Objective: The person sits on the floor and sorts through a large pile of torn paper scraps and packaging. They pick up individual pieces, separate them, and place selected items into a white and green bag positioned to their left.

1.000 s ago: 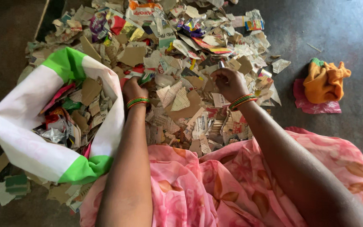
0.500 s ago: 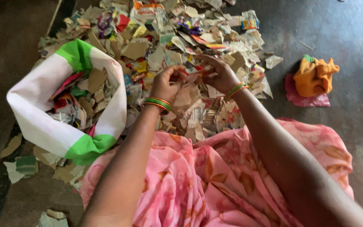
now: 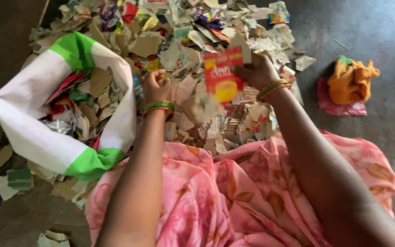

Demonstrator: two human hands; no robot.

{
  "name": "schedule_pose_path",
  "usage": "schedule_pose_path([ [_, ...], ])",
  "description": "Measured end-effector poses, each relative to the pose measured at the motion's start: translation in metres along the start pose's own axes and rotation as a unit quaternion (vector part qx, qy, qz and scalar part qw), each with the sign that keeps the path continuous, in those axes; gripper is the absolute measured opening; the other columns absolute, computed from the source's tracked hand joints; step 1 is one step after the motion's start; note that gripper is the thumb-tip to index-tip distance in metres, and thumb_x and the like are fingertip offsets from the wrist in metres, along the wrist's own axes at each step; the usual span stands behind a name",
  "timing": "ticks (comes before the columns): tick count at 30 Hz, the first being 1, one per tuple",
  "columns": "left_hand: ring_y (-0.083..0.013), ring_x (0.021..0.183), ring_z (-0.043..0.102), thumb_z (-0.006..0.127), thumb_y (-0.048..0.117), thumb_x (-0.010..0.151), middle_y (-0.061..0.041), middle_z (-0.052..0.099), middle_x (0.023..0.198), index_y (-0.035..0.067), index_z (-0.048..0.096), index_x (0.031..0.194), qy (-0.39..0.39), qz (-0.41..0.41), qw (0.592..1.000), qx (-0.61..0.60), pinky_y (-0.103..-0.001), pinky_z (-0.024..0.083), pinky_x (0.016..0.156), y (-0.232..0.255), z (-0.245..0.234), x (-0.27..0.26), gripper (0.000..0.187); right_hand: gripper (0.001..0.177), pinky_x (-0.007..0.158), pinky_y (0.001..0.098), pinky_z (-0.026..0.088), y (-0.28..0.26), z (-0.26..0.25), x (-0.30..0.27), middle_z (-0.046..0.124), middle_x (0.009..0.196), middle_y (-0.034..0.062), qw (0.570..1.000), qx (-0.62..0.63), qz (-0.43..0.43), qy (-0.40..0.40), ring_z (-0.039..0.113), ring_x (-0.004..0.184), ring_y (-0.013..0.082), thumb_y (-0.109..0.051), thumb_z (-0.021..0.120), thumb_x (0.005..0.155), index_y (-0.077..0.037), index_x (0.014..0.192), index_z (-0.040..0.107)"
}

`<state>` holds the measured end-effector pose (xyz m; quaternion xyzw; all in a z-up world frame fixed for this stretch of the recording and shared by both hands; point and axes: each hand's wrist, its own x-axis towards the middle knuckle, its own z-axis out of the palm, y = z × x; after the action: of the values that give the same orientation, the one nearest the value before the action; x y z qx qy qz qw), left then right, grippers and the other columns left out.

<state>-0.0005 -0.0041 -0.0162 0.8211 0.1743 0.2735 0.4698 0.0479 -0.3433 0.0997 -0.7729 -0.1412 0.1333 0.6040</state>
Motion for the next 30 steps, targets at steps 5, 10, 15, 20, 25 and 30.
schedule_pose_path([
  [5, -0.0302, 0.111, 0.067, 0.068, 0.004, 0.082, -0.018, 0.067, 0.122, 0.002, 0.059, 0.123, 0.090, -0.101, 0.991, 0.000, -0.039, 0.052, 0.100, -0.054, 0.023, 0.011, 0.042, 0.054, 0.067, 0.0339, 0.052, 0.031, -0.005, 0.007, 0.067, 0.083, 0.0066, 0.968, -0.239, -0.016, 0.072, 0.064, 0.074, 0.0166, -0.029, 0.084, 0.083, -0.009, 0.128, 0.063],
  [10, -0.0491, 0.126, 0.047, 0.090, 0.025, 0.075, -0.038, 0.046, 0.137, -0.014, 0.030, 0.143, 0.174, 0.030, 0.959, 0.221, -0.049, 0.033, 0.113, -0.124, 0.032, 0.024, 0.099, 0.045, 0.078, 0.0381, 0.054, 0.048, -0.008, 0.011, 0.072, 0.099, 0.0088, 0.949, -0.274, -0.056, 0.145, 0.069, 0.086, 0.0240, -0.024, 0.080, 0.087, -0.011, 0.128, 0.067],
  [15, -0.0312, 0.131, 0.055, 0.065, 0.006, 0.070, -0.021, 0.053, 0.146, -0.004, 0.024, 0.159, 0.083, -0.057, 0.982, 0.160, -0.041, 0.034, 0.122, -0.084, 0.021, 0.022, 0.098, 0.036, 0.080, 0.0390, 0.056, 0.049, -0.009, 0.012, 0.071, 0.101, 0.0102, 0.936, -0.294, -0.096, 0.168, 0.069, 0.092, 0.0254, -0.019, 0.080, 0.084, -0.008, 0.117, 0.072],
  [20, -0.0409, 0.140, 0.048, 0.059, 0.008, 0.099, -0.022, 0.047, 0.155, 0.012, 0.046, 0.153, 0.103, 0.035, 0.983, 0.151, -0.047, 0.038, 0.119, -0.029, -0.004, 0.036, 0.055, 0.032, 0.075, 0.0328, 0.060, 0.037, -0.006, 0.007, 0.068, 0.103, 0.0111, 0.948, -0.248, -0.100, 0.173, 0.069, 0.089, 0.0216, -0.016, 0.076, 0.085, -0.007, 0.115, 0.072],
  [25, -0.0499, 0.134, 0.041, 0.072, 0.013, 0.080, -0.019, 0.041, 0.157, 0.023, 0.050, 0.146, -0.021, 0.095, 0.935, 0.340, -0.054, 0.036, 0.109, -0.030, 0.000, 0.055, 0.070, 0.032, 0.071, 0.0329, 0.057, 0.028, -0.001, 0.004, 0.071, 0.104, 0.0089, 0.956, -0.235, -0.062, 0.164, 0.070, 0.075, 0.0187, -0.014, 0.074, 0.086, -0.008, 0.118, 0.071],
  [30, -0.0407, 0.127, 0.057, 0.065, 0.006, 0.104, -0.018, 0.059, 0.152, 0.021, 0.069, 0.138, 0.059, 0.164, 0.924, 0.339, -0.049, 0.042, 0.108, -0.080, 0.009, 0.086, 0.037, 0.029, 0.069, 0.0316, 0.057, 0.034, 0.001, 0.003, 0.069, 0.105, 0.0092, 0.952, -0.250, -0.091, 0.154, 0.071, 0.074, 0.0186, -0.012, 0.073, 0.089, -0.008, 0.118, 0.071],
])
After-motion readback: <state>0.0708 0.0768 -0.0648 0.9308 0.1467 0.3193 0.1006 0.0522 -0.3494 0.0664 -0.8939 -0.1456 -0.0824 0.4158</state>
